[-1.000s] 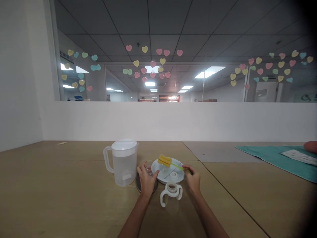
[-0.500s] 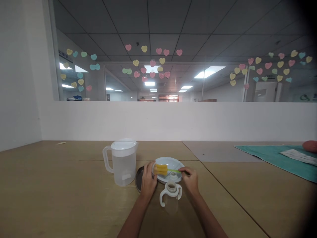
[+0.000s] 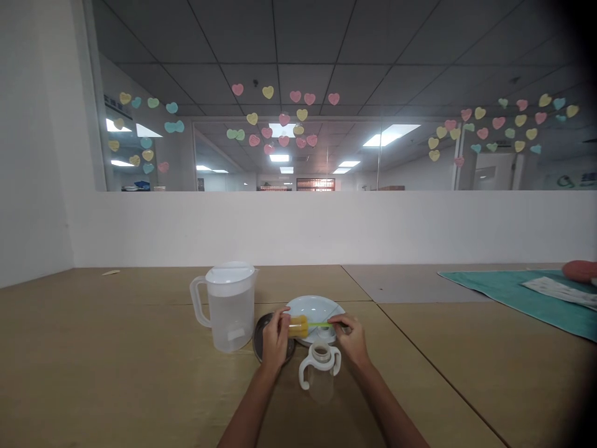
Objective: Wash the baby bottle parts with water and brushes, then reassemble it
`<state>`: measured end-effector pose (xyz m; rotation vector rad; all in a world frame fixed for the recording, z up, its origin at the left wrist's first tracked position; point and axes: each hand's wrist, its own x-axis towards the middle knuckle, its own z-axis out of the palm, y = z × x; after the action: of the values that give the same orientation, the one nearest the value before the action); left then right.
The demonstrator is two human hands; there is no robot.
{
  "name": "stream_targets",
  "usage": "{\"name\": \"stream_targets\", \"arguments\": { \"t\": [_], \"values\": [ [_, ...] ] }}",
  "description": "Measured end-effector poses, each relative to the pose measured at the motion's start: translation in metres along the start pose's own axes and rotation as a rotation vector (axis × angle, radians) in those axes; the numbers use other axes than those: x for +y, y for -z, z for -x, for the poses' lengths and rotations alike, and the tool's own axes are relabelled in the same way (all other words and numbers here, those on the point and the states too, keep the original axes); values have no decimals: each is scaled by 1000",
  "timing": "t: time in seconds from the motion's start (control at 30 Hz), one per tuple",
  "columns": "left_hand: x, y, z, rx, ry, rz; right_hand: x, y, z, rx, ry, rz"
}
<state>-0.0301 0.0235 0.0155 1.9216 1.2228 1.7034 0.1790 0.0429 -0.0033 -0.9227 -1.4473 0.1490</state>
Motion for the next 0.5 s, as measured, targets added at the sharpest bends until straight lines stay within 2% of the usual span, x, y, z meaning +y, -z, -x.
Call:
{"name": "stream_targets", "arguments": {
  "t": [0.13, 0.37, 0.43, 0.5],
  "values": [
    [-1, -5, -3, 132, 21, 27, -3, -2, 2, 12, 37, 30],
    [-11, 3, -11, 518, 73, -101, 1, -4, 5, 30, 81, 156],
    [-16, 7, -12, 535, 65, -186, 2, -3, 5, 25, 91, 210],
    [-21, 9, -12, 481, 48, -252, 4, -2, 5, 38, 91, 254]
  ]
}}
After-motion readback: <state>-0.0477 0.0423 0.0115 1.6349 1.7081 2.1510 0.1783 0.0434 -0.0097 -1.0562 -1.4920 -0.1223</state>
